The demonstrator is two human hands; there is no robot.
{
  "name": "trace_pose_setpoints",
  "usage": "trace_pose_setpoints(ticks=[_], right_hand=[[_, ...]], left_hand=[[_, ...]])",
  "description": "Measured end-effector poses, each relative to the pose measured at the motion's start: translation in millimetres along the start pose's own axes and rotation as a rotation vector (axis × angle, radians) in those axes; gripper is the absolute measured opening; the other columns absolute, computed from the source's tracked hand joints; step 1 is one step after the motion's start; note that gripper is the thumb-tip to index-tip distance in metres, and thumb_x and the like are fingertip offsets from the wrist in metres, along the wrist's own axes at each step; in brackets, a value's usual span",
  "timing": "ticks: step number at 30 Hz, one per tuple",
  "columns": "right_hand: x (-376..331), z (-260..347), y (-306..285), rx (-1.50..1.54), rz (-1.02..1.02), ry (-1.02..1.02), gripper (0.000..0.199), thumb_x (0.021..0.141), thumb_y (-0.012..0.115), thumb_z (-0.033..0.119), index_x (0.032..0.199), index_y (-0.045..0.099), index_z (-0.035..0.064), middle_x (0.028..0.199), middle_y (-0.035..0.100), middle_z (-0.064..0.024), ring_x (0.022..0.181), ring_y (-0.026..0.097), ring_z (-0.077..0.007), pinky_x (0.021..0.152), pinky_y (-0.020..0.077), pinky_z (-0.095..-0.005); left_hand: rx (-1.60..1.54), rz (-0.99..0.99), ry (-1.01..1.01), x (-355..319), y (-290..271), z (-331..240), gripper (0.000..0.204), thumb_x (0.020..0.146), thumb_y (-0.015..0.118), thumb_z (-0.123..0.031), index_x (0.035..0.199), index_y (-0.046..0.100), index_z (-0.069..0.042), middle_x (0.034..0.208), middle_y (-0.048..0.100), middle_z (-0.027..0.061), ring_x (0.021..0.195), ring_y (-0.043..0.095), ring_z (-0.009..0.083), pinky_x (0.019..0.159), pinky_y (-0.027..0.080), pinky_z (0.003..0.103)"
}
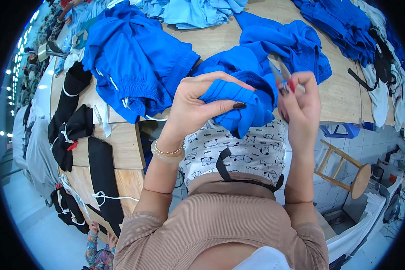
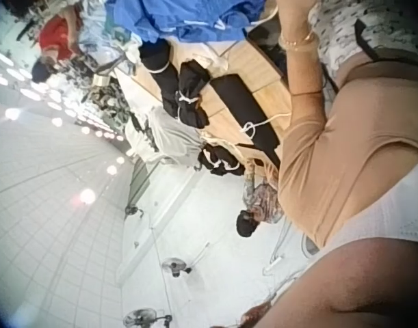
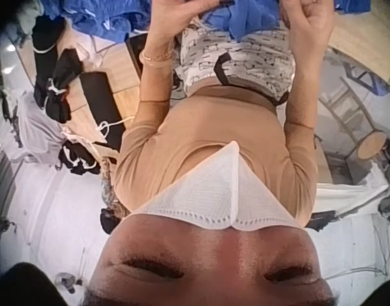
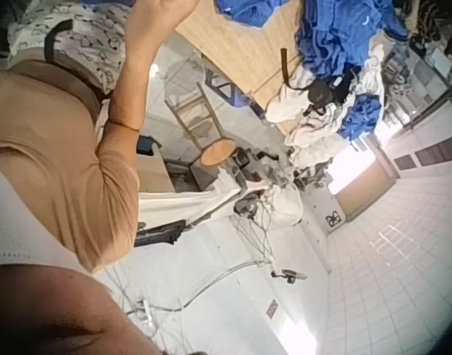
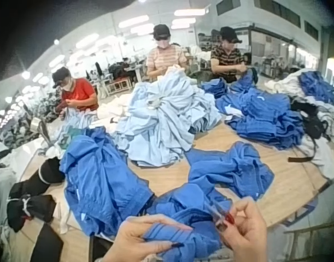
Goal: Inspect a pair of blue shorts and use thread snips to trim loose threads from the waistband and seams.
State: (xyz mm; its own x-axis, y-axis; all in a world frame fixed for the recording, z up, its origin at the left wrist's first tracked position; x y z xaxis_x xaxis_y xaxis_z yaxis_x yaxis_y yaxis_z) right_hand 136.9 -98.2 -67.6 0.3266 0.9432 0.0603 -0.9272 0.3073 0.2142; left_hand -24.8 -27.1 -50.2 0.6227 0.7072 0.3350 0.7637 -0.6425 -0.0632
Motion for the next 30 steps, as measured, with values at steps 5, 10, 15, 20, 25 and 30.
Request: trace_pose_setpoints(ticks=[5, 10, 15, 20, 25, 30], right_hand=[[-33.7, 19.6, 9.0, -0.322, 0.067, -0.042, 0.015, 0.085, 0.060, 0.002, 0.099, 0.054, 0.0019, 0.072, 0.060, -0.0002, 0.058, 0.045, -0.0005, 0.049, 0.0310, -0.0144], [-35.7, 24.9, 18.4, -0.466, 0.063, -0.125, 0.009, 0.082, 0.064, 0.003, 0.090, 0.059, 0.0006, 0.067, 0.058, -0.0001, 0.055, 0.045, -0.0006, 0.048, 0.0332, -0.0157], [-32.7, 24.3, 19.7, -0.469, 0.034, -0.150, 0.009, 0.081, 0.063, 0.002, 0.089, 0.060, 0.0016, 0.063, 0.056, 0.0005, 0.053, 0.044, -0.0009, 0.047, 0.0321, -0.0161], [-30.2, 26.7, 22.6, -0.519, 0.066, -0.125, 0.008, 0.081, 0.063, 0.002, 0.089, 0.060, 0.0018, 0.063, 0.056, 0.0007, 0.052, 0.043, -0.0006, 0.046, 0.0318, -0.0165], [-30.7, 25.9, 22.5, -0.485, 0.043, -0.142, 0.007, 0.082, 0.063, 0.003, 0.089, 0.060, 0.0023, 0.062, 0.056, 0.0012, 0.051, 0.043, -0.0006, 0.046, 0.0315, -0.0168], [-29.2, 25.3, 23.7, -0.483, 0.066, -0.117, 0.007, 0.082, 0.062, 0.004, 0.089, 0.060, 0.0025, 0.064, 0.056, 0.0011, 0.052, 0.043, -0.0013, 0.047, 0.0325, -0.0165]], left_hand=[[-0.035, -0.033, -0.036, -1.2, 0.6, 5.2, 0.017, 0.071, 0.070, 0.000, 0.087, 0.069, 0.003, 0.088, 0.067, 0.0137, 0.074, 0.063, 0.0148, 0.067, 0.051, 0.024], [0.067, -0.034, -0.039, -2.7, -2.1, 3.2, 0.016, 0.070, 0.070, 0.002, 0.085, 0.068, 0.005, 0.084, 0.065, 0.0108, 0.074, 0.061, 0.0138, 0.064, 0.049, 0.023], [0.074, -0.064, 0.003, -3.4, -3.5, 2.8, 0.015, 0.071, 0.071, 0.002, 0.085, 0.068, 0.004, 0.081, 0.063, 0.0081, 0.068, 0.057, 0.0093, 0.058, 0.045, 0.021], [0.119, -0.049, -0.042, -3.7, -5.5, 5.4, 0.018, 0.069, 0.070, 0.004, 0.086, 0.069, 0.004, 0.085, 0.065, 0.0104, 0.075, 0.061, 0.0141, 0.065, 0.048, 0.022], [0.090, -0.051, -0.036, -2.1, -4.3, 2.7, 0.018, 0.069, 0.069, 0.004, 0.087, 0.069, 0.004, 0.085, 0.065, 0.0105, 0.075, 0.061, 0.0140, 0.065, 0.048, 0.022], [0.091, -0.058, -0.043, -3.4, -4.5, 4.6, 0.018, 0.069, 0.069, 0.005, 0.087, 0.069, 0.005, 0.085, 0.065, 0.0103, 0.076, 0.061, 0.0136, 0.065, 0.048, 0.022]])
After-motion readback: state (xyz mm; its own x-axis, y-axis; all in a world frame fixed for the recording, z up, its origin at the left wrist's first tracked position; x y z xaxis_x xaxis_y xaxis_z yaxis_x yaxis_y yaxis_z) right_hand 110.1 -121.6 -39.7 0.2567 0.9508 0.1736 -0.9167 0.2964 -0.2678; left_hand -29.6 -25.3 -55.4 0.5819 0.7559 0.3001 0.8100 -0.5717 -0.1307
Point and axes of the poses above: each hand's wrist, its own x-axis towards the middle knuckle, its own y-axis out of the palm, z = x × y, the point moved 7 cm from there along x, towards the middle knuckle
